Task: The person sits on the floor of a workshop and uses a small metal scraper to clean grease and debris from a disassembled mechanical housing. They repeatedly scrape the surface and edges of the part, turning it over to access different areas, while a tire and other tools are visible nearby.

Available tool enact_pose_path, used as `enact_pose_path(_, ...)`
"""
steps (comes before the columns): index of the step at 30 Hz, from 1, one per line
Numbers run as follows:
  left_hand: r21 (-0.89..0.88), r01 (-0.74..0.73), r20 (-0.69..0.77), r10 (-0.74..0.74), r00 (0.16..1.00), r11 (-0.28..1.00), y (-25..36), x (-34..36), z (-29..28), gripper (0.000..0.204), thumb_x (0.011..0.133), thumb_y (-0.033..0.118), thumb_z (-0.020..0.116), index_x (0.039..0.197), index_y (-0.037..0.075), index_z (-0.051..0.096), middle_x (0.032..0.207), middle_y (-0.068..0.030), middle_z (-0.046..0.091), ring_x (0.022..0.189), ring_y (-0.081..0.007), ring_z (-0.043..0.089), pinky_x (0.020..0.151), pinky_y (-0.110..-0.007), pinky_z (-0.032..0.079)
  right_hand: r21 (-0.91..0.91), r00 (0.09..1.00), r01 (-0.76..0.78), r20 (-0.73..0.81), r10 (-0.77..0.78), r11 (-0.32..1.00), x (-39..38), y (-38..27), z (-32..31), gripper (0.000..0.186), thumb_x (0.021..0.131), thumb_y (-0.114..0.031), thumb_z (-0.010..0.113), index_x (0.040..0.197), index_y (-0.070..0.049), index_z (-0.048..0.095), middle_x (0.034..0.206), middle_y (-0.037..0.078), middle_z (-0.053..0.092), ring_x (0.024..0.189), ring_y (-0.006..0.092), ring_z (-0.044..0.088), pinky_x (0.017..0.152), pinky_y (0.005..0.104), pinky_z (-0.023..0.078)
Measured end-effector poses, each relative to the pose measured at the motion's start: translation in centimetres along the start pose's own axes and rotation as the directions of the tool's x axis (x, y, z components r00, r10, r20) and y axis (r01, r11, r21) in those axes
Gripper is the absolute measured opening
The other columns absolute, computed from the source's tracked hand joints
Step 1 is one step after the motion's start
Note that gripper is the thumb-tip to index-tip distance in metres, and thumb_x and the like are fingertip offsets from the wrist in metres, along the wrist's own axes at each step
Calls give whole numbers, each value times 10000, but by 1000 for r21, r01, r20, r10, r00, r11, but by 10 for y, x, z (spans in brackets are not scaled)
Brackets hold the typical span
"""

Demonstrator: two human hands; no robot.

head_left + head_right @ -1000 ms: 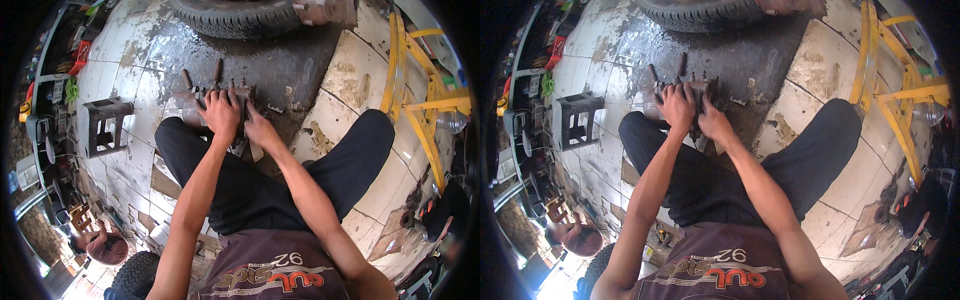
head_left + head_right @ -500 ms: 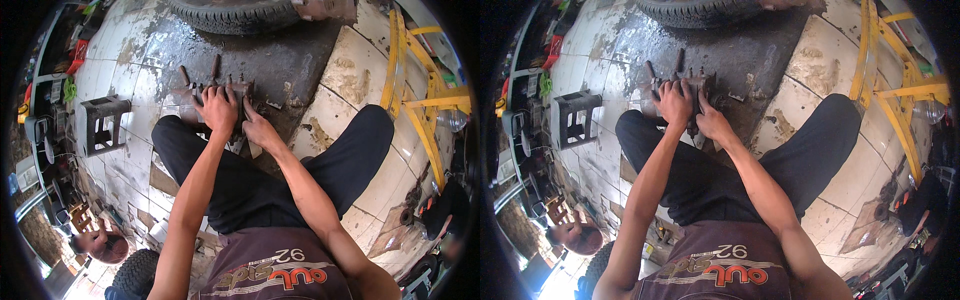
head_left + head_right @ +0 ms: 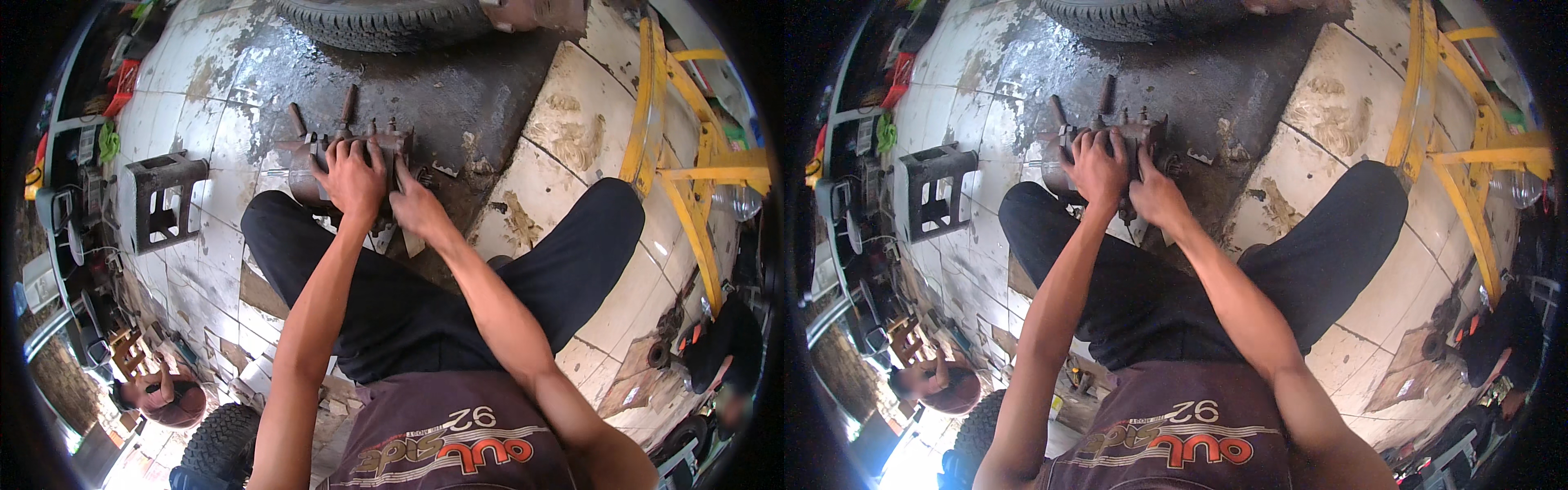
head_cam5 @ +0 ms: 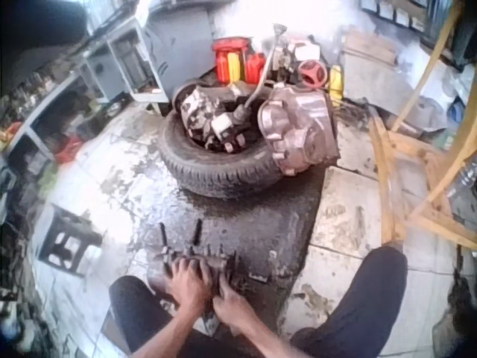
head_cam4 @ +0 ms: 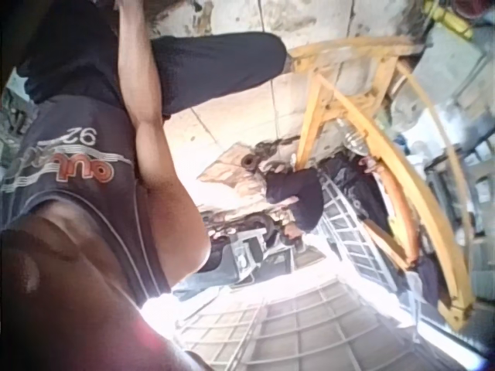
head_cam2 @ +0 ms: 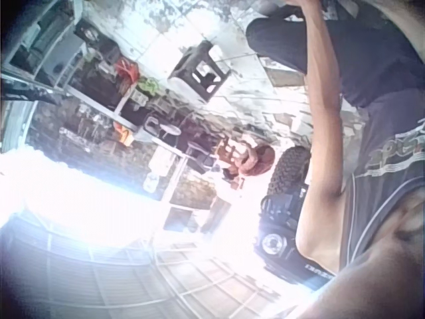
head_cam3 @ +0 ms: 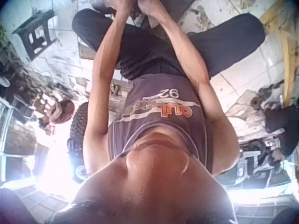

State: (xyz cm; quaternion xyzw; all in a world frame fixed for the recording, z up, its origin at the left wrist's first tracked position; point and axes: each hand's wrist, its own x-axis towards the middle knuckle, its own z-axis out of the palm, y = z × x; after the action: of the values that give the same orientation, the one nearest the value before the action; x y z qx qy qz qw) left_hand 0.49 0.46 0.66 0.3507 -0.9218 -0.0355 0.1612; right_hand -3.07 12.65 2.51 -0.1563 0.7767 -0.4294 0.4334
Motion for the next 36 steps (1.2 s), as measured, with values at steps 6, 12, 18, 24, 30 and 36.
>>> enact_pose_path(6, -31, 1, -5, -1, 1000, 1000, 1, 0, -1, 313, 922, 339, 570, 973, 74, 728, 1116, -91, 675, 1197, -256, 549, 1112, -585, 222, 23, 994, -16, 113, 13, 1000, 27, 1, -14, 809, 792, -186, 471, 1539, -24, 204, 1183, 397, 567, 1142, 472, 580, 1011, 486, 435)
enact_pose_path(12, -12, 14, -11, -14, 1000, 1000, -2, -2, -1, 302, 925, 334, 575, 971, 78, 729, 1114, -81, 678, 1190, -256, 554, 1106, -580, 232, 173, 982, -49, 189, 15, 984, 9, -14, -15, 851, 792, -164, 462, 1560, -36, 117, 1223, 373, 577, 1064, 408, 642, 944, 439, 472)
enact_pose_path(18, -4, 17, 9, -17, 1000, 1000, -1, -1, -1, 306, 925, 334, 573, 984, 78, 730, 1117, -81, 673, 1197, -255, 548, 1106, -580, 235, 342, 989, -119, 127, 79, 932, -6, -5, 0, 773, 798, -96, 438, 1538, -26, 229, 991, 259, 634, 756, 271, 633, 712, 396, 490)
enact_pose_path(24, -21, -6, 14, 6, 1000, 1000, 5, 0, 2, 323, 940, 351, 562, 1016, 86, 731, 1135, -70, 671, 1210, -253, 540, 1088, -565, 255, 323, 995, -68, 97, 38, 944, 6, 7, -9, 804, 830, -64, 433, 1583, -140, 164, 679, 42, 531, 529, 131, 461, 501, 302, 404)
enact_pose_path(30, -19, 3, 4, -3, 1000, 1000, -3, -3, 3, 315, 944, 343, 563, 998, 79, 727, 1122, -83, 674, 1201, -257, 546, 1111, -574, 222, 112, 911, -33, 413, -16, 993, -51, -2, -72, 699, 848, -68, 444, 1536, -130, 338, 815, 65, 596, 609, 140, 506, 606, 300, 476)
enact_pose_path(36, -47, 33, 84, -29, 996, 998, -5, -1, -2, 361, 967, 379, 543, 1155, 102, 678, 1220, -77, 646, 1268, -260, 504, 1128, -601, 174, -129, 981, 190, 54, -185, 973, -48, 17, -124, 622, 856, -63, 454, 1475, -112, 447, 1245, 127, 628, 775, 142, 575, 765, 277, 506)
